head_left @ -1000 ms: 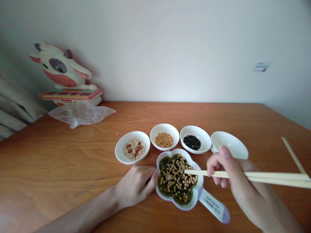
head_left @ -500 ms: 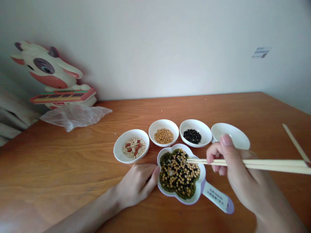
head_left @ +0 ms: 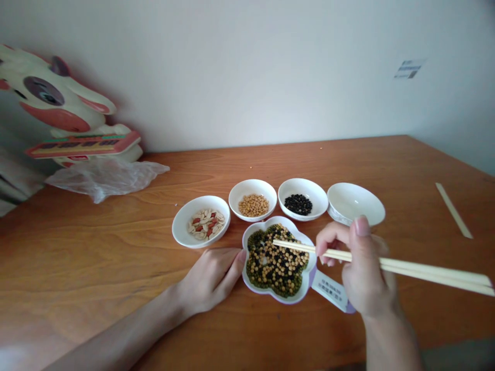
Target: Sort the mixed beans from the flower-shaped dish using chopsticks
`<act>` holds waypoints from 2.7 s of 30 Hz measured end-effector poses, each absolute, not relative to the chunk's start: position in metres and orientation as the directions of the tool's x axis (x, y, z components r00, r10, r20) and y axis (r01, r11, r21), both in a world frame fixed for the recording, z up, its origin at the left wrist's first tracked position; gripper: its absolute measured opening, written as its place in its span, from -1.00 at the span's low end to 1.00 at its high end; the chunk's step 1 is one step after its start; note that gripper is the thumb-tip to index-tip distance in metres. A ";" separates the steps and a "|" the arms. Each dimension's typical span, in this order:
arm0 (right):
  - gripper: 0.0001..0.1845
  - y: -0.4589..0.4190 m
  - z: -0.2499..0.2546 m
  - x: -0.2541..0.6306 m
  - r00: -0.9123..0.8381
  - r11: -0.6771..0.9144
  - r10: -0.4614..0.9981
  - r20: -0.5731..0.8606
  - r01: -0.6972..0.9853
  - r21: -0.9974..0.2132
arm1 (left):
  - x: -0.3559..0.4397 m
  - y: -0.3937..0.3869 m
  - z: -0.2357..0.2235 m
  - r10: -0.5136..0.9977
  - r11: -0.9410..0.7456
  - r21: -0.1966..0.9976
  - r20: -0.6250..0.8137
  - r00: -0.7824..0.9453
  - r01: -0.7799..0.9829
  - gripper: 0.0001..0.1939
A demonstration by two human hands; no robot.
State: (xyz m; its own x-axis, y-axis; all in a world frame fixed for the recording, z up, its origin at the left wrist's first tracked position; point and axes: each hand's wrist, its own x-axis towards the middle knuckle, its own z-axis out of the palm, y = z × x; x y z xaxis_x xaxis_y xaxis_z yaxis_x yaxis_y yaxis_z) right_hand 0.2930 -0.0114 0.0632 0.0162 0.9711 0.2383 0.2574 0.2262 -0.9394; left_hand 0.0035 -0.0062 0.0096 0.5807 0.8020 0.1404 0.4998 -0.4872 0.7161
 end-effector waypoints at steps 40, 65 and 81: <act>-0.14 -0.012 0.049 0.316 -0.169 0.087 0.985 0.043 0.263 -0.961 | 0.003 -0.007 0.008 0.790 -0.509 0.673 0.118 0.602 0.537 -0.61; -0.08 -0.004 0.044 0.316 -0.073 0.128 0.991 0.111 0.302 -0.945 | 0.002 -0.007 0.007 0.791 -0.508 0.677 0.123 0.600 0.532 -0.62; -0.15 -0.004 0.042 0.309 -0.134 0.209 0.975 0.175 0.311 -0.927 | 0.001 -0.007 0.005 0.787 -0.507 0.683 0.118 0.606 0.526 -0.63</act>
